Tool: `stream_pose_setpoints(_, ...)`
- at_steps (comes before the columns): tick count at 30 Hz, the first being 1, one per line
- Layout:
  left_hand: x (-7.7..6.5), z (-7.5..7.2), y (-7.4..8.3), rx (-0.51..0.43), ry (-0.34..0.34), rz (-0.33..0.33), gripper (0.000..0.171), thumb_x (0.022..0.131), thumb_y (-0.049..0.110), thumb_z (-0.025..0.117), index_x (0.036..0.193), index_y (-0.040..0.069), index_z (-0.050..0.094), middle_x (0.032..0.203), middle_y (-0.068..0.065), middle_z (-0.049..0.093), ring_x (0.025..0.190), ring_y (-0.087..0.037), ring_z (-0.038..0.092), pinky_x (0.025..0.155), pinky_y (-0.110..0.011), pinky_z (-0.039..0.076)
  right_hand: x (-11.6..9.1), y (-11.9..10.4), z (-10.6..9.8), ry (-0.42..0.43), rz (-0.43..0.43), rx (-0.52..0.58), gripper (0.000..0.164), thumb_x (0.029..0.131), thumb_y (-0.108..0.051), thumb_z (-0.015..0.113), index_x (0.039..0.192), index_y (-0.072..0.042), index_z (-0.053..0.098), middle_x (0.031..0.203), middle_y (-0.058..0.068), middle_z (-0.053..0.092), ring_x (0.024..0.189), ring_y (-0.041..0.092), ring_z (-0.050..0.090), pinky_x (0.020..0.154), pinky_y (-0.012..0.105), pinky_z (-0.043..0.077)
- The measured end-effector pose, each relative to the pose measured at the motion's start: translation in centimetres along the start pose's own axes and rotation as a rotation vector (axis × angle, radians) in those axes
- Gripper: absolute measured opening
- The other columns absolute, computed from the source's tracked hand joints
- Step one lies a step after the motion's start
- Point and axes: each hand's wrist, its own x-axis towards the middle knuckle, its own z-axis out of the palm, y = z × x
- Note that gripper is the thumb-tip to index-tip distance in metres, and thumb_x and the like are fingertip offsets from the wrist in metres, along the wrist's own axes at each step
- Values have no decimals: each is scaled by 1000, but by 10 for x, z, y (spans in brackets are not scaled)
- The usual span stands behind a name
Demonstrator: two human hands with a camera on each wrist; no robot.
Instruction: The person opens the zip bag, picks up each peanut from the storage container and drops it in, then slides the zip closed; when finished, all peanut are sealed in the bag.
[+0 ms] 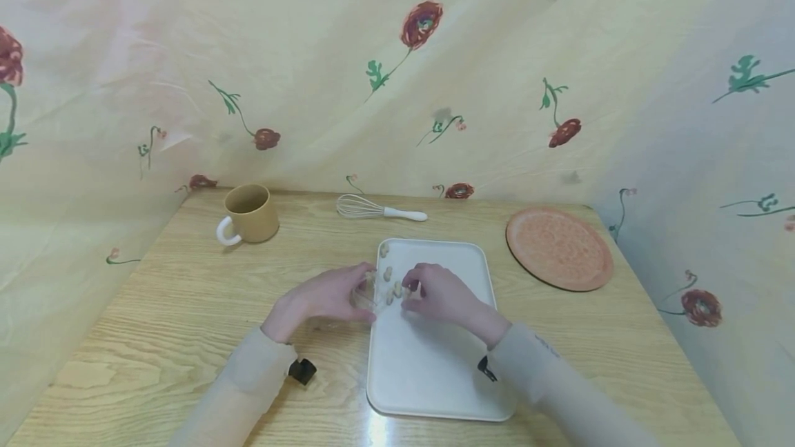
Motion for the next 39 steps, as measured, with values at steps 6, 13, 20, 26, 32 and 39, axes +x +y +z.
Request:
stream_pose_setpoints(6, -1, 0, 0, -10, 2, 0, 91, 83, 52, 76, 151, 9, 36, 135, -9, 60, 121, -21, 57, 101, -36, 46, 7, -9, -5, 7, -21, -8, 25, 82, -15, 82, 102, -2, 73, 87, 0, 65, 76, 21, 61, 66, 26, 48)
stream_pose_setpoints(13, -2, 0, 2, -10, 12, 10, 88, 82, 52, 77, 150, 9, 38, 131, -8, 62, 117, -20, 59, 97, -37, 48, 15, -16, -8, 22, -81, -24, 25, 83, -13, 81, 103, -1, 73, 88, 1, 66, 76, 22, 62, 65, 26, 48)
stream_pose_setpoints(20, -2, 0, 2, -7, 10, 11, 89, 83, 51, 76, 151, 9, 37, 129, -7, 62, 116, -20, 59, 97, -38, 48, 20, -24, -5, 27, -95, -3, 27, 83, -14, 81, 104, -1, 72, 88, 1, 66, 76, 21, 62, 65, 25, 48)
stream_pose_setpoints(26, -2, 0, 2, 3, 14, 15, 90, 82, 52, 76, 151, 9, 37, 129, -7, 62, 115, -20, 60, 97, -37, 48, 24, -25, 2, 15, -100, 16, 26, 83, -14, 81, 104, -1, 72, 89, -1, 66, 76, 21, 62, 65, 26, 49)
stream_pose_setpoints(32, 0, 0, 2, 13, 14, 21, 90, 82, 52, 77, 151, 9, 37, 126, -7, 63, 114, -20, 60, 97, -38, 48, 24, -26, 6, -10, -74, 29, 26, 84, -13, 79, 105, -2, 72, 90, 1, 66, 77, 23, 62, 65, 25, 49)
stream_pose_setpoints(39, -1, 0, 1, 13, 14, 19, 89, 82, 52, 77, 150, 8, 38, 130, -8, 61, 118, -21, 59, 99, -39, 47, 24, -25, 6, -21, -82, 20, 25, 84, -12, 80, 104, -2, 71, 91, 2, 66, 77, 22, 62, 66, 25, 49)
